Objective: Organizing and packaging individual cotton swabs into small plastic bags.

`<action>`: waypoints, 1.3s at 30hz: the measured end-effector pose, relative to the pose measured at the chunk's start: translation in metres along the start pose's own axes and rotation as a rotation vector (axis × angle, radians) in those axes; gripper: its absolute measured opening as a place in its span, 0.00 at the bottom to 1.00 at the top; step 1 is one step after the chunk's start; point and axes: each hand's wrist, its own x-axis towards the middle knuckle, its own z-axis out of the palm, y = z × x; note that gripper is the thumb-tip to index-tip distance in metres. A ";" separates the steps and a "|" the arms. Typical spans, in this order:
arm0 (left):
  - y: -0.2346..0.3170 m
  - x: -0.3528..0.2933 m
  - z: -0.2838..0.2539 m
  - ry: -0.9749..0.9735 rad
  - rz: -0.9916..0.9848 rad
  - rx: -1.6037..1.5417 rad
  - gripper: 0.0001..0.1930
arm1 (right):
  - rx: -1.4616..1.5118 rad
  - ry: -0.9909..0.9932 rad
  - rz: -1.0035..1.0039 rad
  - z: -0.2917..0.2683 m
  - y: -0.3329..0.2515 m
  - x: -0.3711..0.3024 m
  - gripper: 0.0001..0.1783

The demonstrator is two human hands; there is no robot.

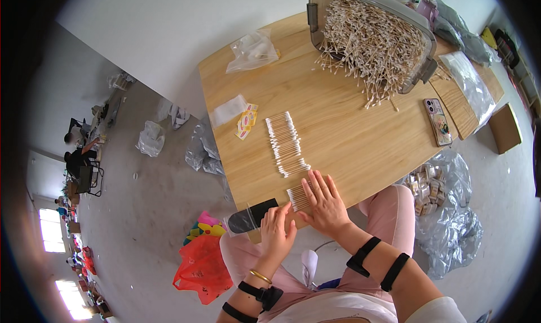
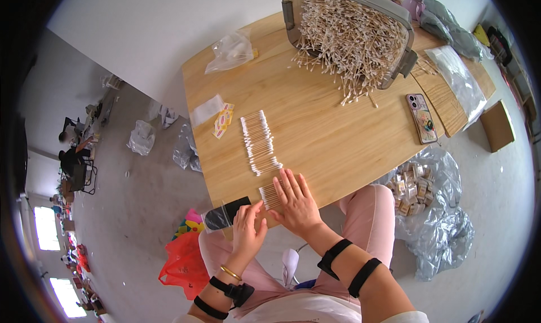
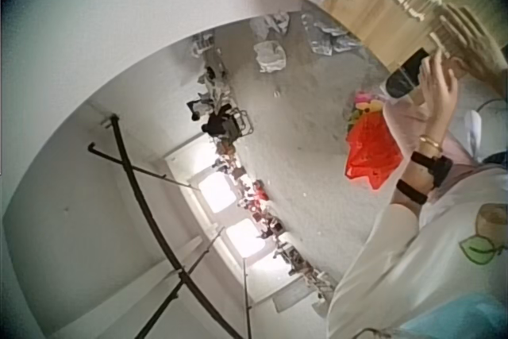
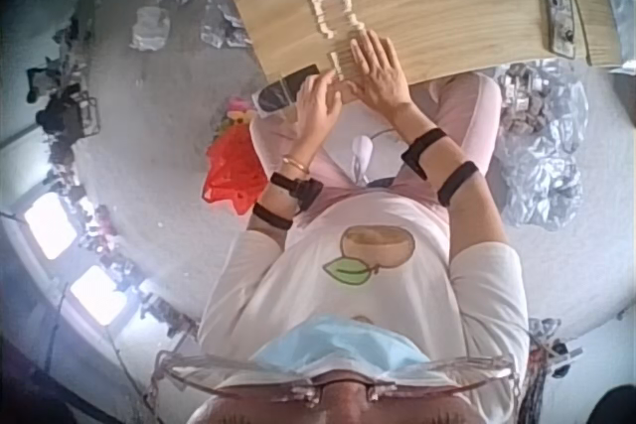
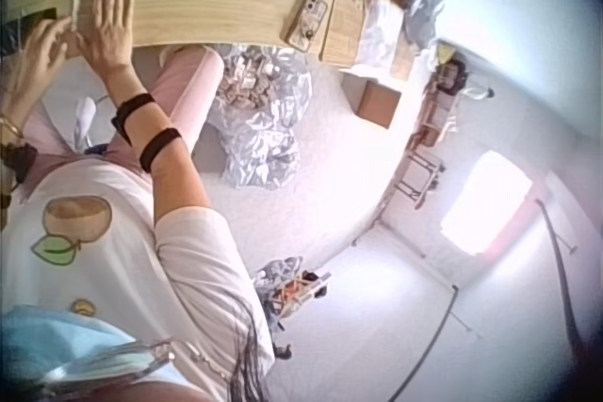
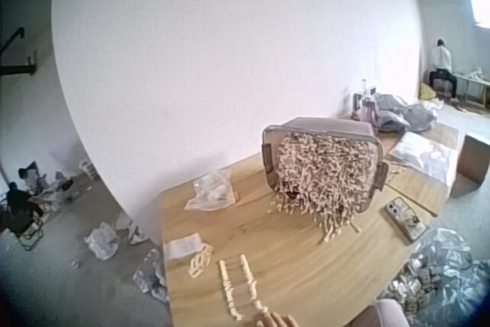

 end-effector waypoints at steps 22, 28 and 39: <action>-0.004 0.006 0.003 0.005 0.041 0.058 0.27 | 0.012 -0.005 0.004 -0.002 -0.001 0.000 0.49; -0.004 0.010 0.002 -0.009 0.024 0.032 0.29 | 0.015 0.016 -0.001 0.000 -0.001 -0.001 0.49; -0.006 0.011 0.005 -0.015 0.047 0.061 0.32 | 0.036 0.019 0.001 -0.002 0.000 -0.001 0.50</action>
